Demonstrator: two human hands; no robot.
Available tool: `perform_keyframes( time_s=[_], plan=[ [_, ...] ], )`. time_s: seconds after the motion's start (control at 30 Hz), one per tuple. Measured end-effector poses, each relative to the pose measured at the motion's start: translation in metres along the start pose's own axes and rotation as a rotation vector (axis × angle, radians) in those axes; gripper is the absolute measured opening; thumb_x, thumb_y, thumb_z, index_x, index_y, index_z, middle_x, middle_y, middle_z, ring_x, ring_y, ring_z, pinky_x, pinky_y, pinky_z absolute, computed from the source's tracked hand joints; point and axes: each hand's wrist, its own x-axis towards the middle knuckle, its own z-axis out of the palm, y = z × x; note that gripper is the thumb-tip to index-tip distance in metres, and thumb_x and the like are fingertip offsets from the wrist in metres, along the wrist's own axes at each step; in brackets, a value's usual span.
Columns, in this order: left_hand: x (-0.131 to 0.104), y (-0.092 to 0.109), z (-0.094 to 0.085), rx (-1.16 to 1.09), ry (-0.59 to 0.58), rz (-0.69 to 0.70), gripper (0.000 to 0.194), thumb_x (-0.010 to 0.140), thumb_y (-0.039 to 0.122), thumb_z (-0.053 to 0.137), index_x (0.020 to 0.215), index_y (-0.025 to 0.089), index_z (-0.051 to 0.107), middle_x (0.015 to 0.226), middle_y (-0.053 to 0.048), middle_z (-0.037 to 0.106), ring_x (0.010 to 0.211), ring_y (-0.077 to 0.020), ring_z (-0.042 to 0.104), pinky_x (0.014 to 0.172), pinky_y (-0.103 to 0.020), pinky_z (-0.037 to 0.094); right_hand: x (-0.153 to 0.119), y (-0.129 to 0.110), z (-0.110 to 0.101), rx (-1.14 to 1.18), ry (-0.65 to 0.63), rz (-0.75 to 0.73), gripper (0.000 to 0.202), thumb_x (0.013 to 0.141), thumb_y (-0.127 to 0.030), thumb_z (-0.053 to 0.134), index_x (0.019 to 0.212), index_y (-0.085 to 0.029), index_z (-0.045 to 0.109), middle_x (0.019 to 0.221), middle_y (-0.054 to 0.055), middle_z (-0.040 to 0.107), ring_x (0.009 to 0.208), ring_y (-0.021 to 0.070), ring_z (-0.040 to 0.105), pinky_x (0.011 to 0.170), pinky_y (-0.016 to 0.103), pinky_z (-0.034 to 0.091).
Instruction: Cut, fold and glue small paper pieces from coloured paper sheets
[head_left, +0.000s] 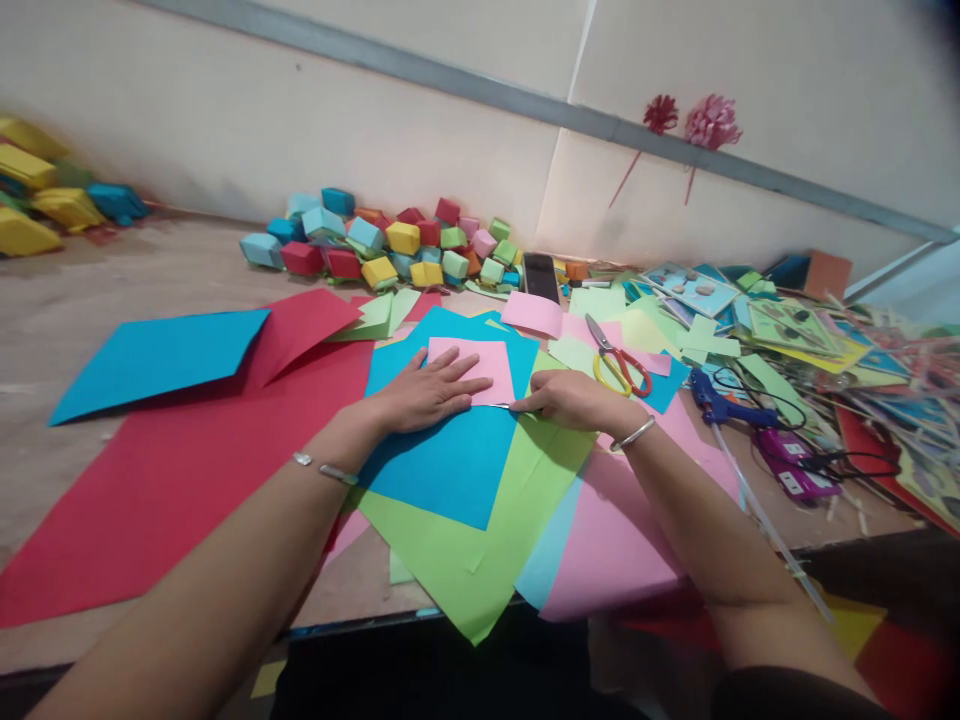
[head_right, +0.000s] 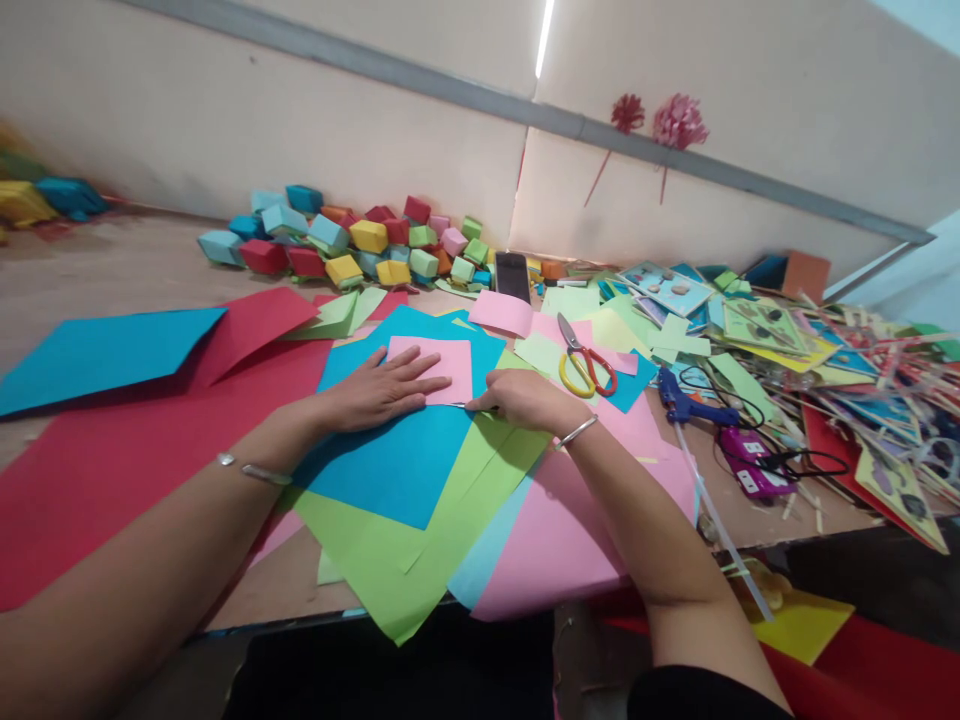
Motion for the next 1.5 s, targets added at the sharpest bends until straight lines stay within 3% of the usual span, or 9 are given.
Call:
perform_keyframes(
  time_s=[0.27,0.43,0.6,0.67,0.8,1.07,1.27,1.5],
  plan=[
    [0.000,0.002,0.002,0.008,0.003,0.005,0.050,0.102,0.046,0.025,0.151,0.041,0.034,0.166,0.000,0.013,0.153,-0.0313,0.006,0.118,-0.062,0.003,0.008,-0.015,0.005,-0.058,-0.019,-0.012,0.044,0.094,-0.011,0.050,0.130,-0.031,0.065,0.084,0.005,0.056,0.067,0.0124,0.039,0.057,0.026,0.018],
    [0.000,0.004,-0.003,-0.025,0.062,-0.028,0.049,0.101,0.046,0.031,0.149,0.040,0.039,0.165,0.001,0.017,0.153,-0.0329,0.009,0.117,-0.064,0.010,0.012,-0.025,0.008,-0.051,0.018,-0.010,0.039,0.098,-0.016,0.047,0.130,-0.028,0.065,0.083,0.005,0.054,0.067,0.0132,0.037,0.057,0.027,0.017],
    [-0.007,-0.013,-0.014,-0.015,0.196,0.015,0.040,0.095,0.047,0.049,0.130,0.036,0.064,0.163,0.001,0.027,0.150,-0.0401,0.013,0.116,-0.065,0.010,0.011,-0.022,0.008,-0.012,0.039,0.001,0.038,0.098,-0.016,0.047,0.129,-0.030,0.065,0.081,0.004,0.053,0.066,0.0129,0.037,0.057,0.027,0.018],
    [-0.011,-0.024,-0.015,-0.025,0.162,0.009,0.034,0.092,0.046,0.053,0.119,0.036,0.072,0.162,0.001,0.031,0.150,-0.0410,0.015,0.116,-0.066,0.010,0.010,-0.021,0.007,-0.006,0.040,0.006,0.039,0.096,-0.015,0.048,0.127,-0.030,0.066,0.082,0.004,0.053,0.067,0.0130,0.037,0.057,0.027,0.017],
    [-0.013,-0.036,-0.010,-0.081,0.097,-0.019,0.036,0.089,0.047,0.054,0.120,0.039,0.070,0.161,0.002,0.033,0.150,-0.0394,0.015,0.116,-0.066,0.014,0.009,-0.020,0.005,-0.030,0.020,0.003,0.042,0.094,-0.011,0.049,0.126,-0.030,0.067,0.083,0.005,0.053,0.068,0.0134,0.038,0.058,0.028,0.017],
    [-0.014,-0.032,-0.013,-0.108,0.058,-0.044,0.038,0.088,0.046,0.054,0.123,0.040,0.068,0.160,0.003,0.034,0.151,-0.0407,0.011,0.115,-0.069,0.011,0.018,-0.031,0.006,-0.109,0.029,-0.040,0.046,0.091,-0.006,0.049,0.129,-0.027,0.065,0.085,0.007,0.056,0.072,0.0153,0.041,0.060,0.028,0.022],
    [-0.012,-0.031,-0.012,-0.118,0.040,-0.070,0.036,0.091,0.040,0.052,0.125,0.042,0.066,0.161,0.001,0.032,0.151,-0.0381,0.013,0.115,-0.069,0.006,0.026,-0.049,0.010,-0.107,0.030,-0.027,0.049,0.097,-0.013,0.043,0.142,-0.029,0.053,0.096,0.010,0.057,0.079,0.0188,0.044,0.064,0.029,0.028],
    [-0.011,-0.034,-0.011,-0.154,0.035,-0.054,0.037,0.093,0.042,0.050,0.126,0.037,0.066,0.162,-0.001,0.032,0.151,-0.0393,0.011,0.115,-0.069,0.004,0.036,-0.062,0.024,-0.123,0.125,-0.006,0.040,0.100,-0.021,0.040,0.138,-0.023,0.055,0.098,0.012,0.058,0.081,0.0210,0.044,0.065,0.030,0.031]
  ],
)
